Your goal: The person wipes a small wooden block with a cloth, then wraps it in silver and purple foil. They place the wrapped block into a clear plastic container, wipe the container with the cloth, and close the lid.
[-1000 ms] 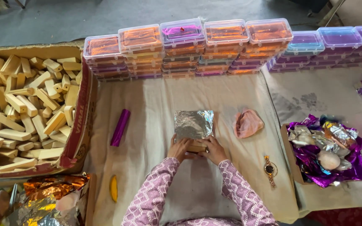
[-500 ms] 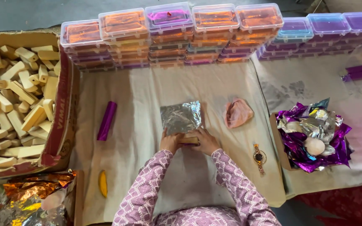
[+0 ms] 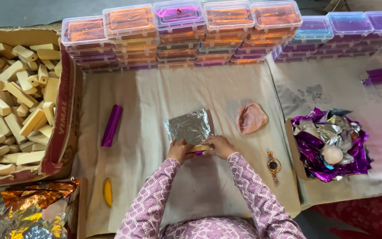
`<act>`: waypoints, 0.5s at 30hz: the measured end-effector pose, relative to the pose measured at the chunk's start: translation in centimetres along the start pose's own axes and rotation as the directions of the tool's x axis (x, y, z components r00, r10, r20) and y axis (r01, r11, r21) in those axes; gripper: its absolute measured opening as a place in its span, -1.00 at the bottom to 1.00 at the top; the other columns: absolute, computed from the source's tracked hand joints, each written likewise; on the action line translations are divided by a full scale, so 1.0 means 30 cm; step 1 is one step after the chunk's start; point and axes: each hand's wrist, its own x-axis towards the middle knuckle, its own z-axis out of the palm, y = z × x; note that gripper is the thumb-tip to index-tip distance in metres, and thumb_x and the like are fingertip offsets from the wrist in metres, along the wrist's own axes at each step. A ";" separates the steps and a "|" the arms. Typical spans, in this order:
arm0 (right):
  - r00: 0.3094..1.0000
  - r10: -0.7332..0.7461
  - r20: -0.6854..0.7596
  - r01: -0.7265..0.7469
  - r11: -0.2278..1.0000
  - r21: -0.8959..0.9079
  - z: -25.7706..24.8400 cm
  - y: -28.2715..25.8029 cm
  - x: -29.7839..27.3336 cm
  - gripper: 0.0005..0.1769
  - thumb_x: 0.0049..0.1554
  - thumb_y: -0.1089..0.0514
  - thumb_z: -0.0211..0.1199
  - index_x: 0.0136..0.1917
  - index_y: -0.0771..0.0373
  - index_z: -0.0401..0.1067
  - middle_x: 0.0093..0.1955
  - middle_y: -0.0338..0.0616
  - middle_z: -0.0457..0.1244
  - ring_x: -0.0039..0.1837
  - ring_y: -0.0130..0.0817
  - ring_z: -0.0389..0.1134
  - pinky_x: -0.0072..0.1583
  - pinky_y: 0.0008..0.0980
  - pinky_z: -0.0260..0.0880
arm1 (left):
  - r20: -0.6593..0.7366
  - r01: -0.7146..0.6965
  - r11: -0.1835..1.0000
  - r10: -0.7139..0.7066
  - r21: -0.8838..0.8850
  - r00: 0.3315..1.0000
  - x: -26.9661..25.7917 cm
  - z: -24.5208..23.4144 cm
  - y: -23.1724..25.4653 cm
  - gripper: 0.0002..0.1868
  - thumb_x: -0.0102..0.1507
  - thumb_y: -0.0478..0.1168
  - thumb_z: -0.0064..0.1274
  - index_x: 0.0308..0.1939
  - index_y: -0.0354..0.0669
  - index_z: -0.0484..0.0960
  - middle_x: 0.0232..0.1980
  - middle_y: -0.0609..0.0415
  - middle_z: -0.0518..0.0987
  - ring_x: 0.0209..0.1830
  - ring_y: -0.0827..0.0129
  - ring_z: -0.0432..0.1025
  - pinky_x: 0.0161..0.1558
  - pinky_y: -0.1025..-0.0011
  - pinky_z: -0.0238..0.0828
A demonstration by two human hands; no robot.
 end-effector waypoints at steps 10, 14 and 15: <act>0.996 -0.075 -0.036 0.076 0.997 0.027 0.059 0.115 0.051 -0.51 -0.05 -0.16 0.50 0.09 0.05 0.60 0.02 -0.19 0.39 0.13 -0.11 0.34 0.19 -0.13 0.31 | 0.033 0.106 0.993 -0.104 -0.058 0.994 0.001 -0.026 0.031 -0.55 0.23 0.11 0.20 0.18 0.19 0.64 0.07 0.12 0.58 0.18 0.22 0.46 0.46 -0.14 -0.05; 0.999 -0.028 0.038 0.029 0.999 -0.044 0.089 0.178 0.086 -0.56 -0.03 -0.19 0.47 0.10 -0.08 0.61 0.02 -0.23 0.39 0.14 -0.13 0.37 0.20 -0.13 0.34 | -0.366 -0.089 0.996 0.085 0.007 0.927 0.001 -0.008 0.135 -0.42 0.08 0.05 0.31 0.14 -0.04 0.62 0.18 0.03 0.56 0.20 0.13 0.44 0.34 -0.03 0.10; 0.999 -0.010 0.047 0.014 0.997 -0.070 0.099 0.193 0.092 -0.58 -0.02 -0.21 0.45 0.10 -0.14 0.62 0.02 -0.25 0.39 0.14 -0.14 0.38 0.20 -0.13 0.35 | -0.360 -0.070 0.998 0.068 0.007 0.931 0.002 0.010 0.153 -0.55 0.16 0.02 0.28 0.10 0.05 0.64 0.15 0.17 0.59 0.22 0.25 0.47 0.44 0.07 0.16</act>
